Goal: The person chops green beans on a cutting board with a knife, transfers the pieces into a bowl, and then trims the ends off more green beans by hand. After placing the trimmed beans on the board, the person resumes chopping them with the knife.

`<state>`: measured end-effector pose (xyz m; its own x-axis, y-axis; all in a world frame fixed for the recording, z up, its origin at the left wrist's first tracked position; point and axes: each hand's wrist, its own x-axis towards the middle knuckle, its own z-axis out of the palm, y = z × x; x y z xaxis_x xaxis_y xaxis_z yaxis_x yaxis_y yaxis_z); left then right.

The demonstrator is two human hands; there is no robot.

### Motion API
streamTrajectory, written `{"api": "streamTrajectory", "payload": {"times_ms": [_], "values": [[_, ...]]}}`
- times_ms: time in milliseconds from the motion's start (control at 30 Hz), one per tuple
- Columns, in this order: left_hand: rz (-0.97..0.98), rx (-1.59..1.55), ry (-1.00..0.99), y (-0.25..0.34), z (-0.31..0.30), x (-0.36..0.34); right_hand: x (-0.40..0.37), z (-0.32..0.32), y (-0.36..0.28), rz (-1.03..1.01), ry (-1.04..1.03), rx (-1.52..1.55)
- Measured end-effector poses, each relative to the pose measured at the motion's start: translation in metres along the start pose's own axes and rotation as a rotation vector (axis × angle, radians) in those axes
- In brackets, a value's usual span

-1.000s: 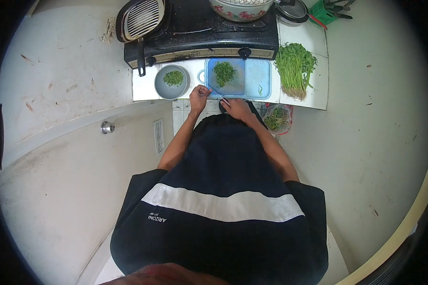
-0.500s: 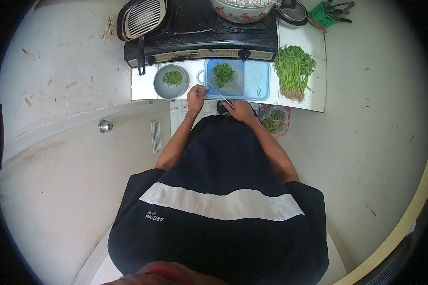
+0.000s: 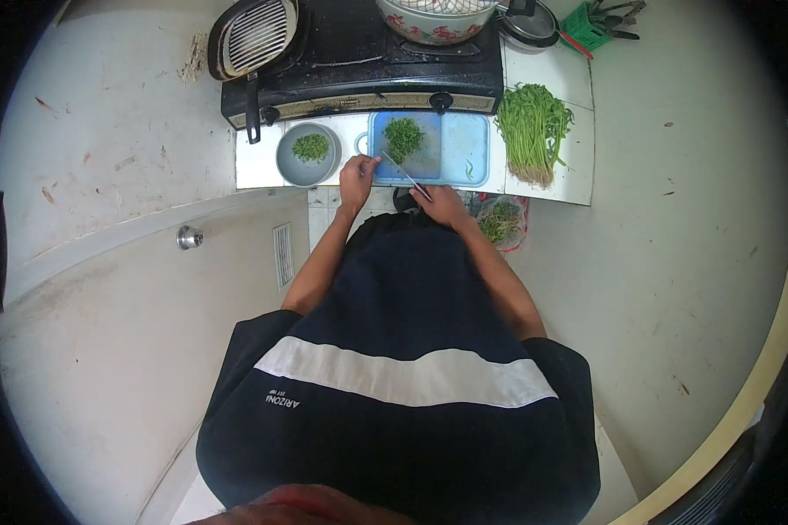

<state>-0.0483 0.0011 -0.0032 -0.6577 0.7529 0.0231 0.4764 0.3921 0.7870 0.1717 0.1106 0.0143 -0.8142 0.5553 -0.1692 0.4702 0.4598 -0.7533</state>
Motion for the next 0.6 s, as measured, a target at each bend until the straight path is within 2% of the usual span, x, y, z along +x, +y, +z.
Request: {"api": "streamTrajectory", "payload": {"times_ms": [200, 300, 467, 600], "values": [[-0.116, -0.136, 0.046, -0.011, -0.003, -0.006, 0.003, 0.010, 0.009, -0.029, -0.136, -0.110], [-0.152, -0.197, 0.034, -0.008, -0.009, -0.011, 0.011, 0.006, 0.013, 0.020, -0.163, -0.170], [-0.188, -0.199, -0.092, 0.008, -0.019, -0.014, 0.031, -0.015, 0.024, 0.091, -0.164, -0.246], [-0.088, -0.151, -0.130, 0.027, -0.019, -0.007, 0.038, -0.037, 0.022, 0.077, -0.135, -0.277]]}}
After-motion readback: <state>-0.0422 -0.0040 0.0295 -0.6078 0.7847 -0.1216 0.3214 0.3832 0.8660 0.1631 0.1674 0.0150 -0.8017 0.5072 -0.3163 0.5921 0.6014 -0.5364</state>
